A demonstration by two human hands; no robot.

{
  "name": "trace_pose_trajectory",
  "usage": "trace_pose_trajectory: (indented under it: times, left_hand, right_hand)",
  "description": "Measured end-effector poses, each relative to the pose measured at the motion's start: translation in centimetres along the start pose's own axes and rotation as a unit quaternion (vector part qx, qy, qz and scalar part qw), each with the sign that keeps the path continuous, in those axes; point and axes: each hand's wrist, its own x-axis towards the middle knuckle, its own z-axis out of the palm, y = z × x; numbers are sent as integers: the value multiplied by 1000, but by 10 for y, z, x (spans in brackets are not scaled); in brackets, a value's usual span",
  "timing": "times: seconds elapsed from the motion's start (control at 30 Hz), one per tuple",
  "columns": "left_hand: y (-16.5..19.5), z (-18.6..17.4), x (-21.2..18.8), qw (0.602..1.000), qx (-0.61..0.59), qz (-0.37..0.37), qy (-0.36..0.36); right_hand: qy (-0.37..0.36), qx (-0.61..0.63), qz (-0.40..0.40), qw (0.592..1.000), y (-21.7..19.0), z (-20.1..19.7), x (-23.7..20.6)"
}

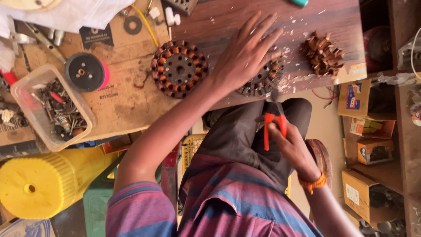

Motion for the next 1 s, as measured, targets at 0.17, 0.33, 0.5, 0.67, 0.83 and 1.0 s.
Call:
trace_pose_trajectory:
  times: [0.17, 0.33, 0.5, 0.67, 0.83, 1.0]
  left_hand:
    - [85, -54, -58, 965, -203, -165, -26]
    - [130, -52, -68, 987, -73, -140, 18]
    - [165, -18, -53, 994, 23, -95, 46]
    - [204, 24, -48, 993, 73, -93, 29]
    - [153, 55, -13, 996, 51, -74, 25]
    - [166, 47, -22, 996, 16, -87, 8]
  right_hand:
    - [108, 191, 19, 975, 17, -30, -39]
    - [114, 234, -69, 963, 25, -60, -50]
    - [182, 124, -143, 965, 34, -87, -96]
    - [241, 102, -114, 958, 67, -124, -137]
    - [280, 152, -106, 942, 89, -142, -81]
    - [281, 169, -144, 934, 94, -157, -106]
